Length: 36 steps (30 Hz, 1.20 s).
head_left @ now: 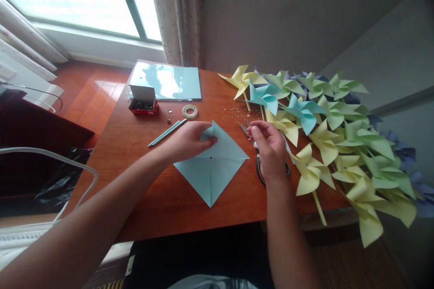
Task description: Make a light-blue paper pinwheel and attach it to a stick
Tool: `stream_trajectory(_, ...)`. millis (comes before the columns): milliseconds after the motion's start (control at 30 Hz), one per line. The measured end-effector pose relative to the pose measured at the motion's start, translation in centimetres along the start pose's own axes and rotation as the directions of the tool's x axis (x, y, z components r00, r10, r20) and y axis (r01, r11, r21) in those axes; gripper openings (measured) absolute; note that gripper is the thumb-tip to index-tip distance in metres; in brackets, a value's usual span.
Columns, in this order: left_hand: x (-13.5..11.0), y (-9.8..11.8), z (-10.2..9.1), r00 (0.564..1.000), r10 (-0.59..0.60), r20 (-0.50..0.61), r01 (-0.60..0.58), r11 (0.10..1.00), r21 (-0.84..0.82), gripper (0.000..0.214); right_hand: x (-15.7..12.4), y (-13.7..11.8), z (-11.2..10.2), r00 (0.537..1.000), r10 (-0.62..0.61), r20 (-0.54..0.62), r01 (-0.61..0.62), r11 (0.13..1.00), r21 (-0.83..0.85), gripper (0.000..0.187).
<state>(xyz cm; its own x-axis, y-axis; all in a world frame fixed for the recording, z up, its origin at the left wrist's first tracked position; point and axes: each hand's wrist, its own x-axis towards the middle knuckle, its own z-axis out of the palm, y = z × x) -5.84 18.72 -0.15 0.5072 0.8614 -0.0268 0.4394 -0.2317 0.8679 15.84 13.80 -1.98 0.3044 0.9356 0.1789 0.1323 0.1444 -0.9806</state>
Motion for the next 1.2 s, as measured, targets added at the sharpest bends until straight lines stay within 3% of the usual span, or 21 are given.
stream_trajectory(133, -0.3, 0.6, 0.5, 0.992, 0.087, 0.092, -0.091, 0.995, 0.048, 0.015, -0.6, -0.4, 1.0, 0.965, -0.045, 0.26, 0.081, 0.988, -0.13, 0.019)
stream_trajectory(267, -0.3, 0.6, 1.2, 0.989, 0.136, 0.061, -0.141, 0.986, 0.093, 0.012, -0.9, -0.4, 1.5, 0.938, -0.081, 0.337, 0.149, 0.973, -0.179, 0.011)
stream_trajectory(367, -0.4, 0.7, 1.6, 0.977, 0.162, -0.138, -0.142, 0.979, 0.144, 0.013, -0.8, -0.2, 1.5, 0.957, -0.051, 0.285, 0.103, 0.98, -0.17, 0.007)
stream_trajectory(467, -0.7, 1.3, 1.8, 0.881, 0.221, -0.418, -0.156, 0.97, 0.185, 0.02, -0.8, 0.0, 1.4, 0.971, 0.002, 0.241, 0.03, 0.991, -0.132, 0.008)
stream_trajectory(533, -0.9, 1.7, 2.0, 0.845, 0.254, -0.47, -0.182, 0.964, 0.194, 0.008, -0.9, 0.0, 1.4, 0.975, 0.032, 0.222, -0.009, 0.995, -0.103, 0.008)
stream_trajectory(733, -1.1, 1.7, 3.2, 0.914, 0.196, -0.354, -0.207, 0.978, 0.008, 0.006, -1.1, -0.2, 1.7, 0.977, 0.077, 0.201, -0.083, 0.996, 0.019, 0.011)
stream_trajectory(867, -1.0, 1.4, 3.8, 0.932, 0.14, -0.335, -0.187, 0.976, -0.113, 0.01, -1.2, -0.3, 1.6, 0.974, 0.065, 0.217, -0.063, 0.998, -0.014, 0.012)
stream_trajectory(1033, -1.2, 1.5, 3.8, 0.954, 0.138, -0.265, -0.144, 0.99, -0.006, 0.013, -1.2, -0.6, 1.5, 0.98, -0.1, 0.17, 0.118, 0.988, -0.102, 0.01)
stream_trajectory(1200, -1.2, 1.4, 4.0, 0.965, 0.156, -0.209, -0.145, 0.987, 0.069, 0.015, -1.1, -0.9, 1.5, 0.954, -0.197, 0.227, 0.232, 0.962, -0.143, 0.003)
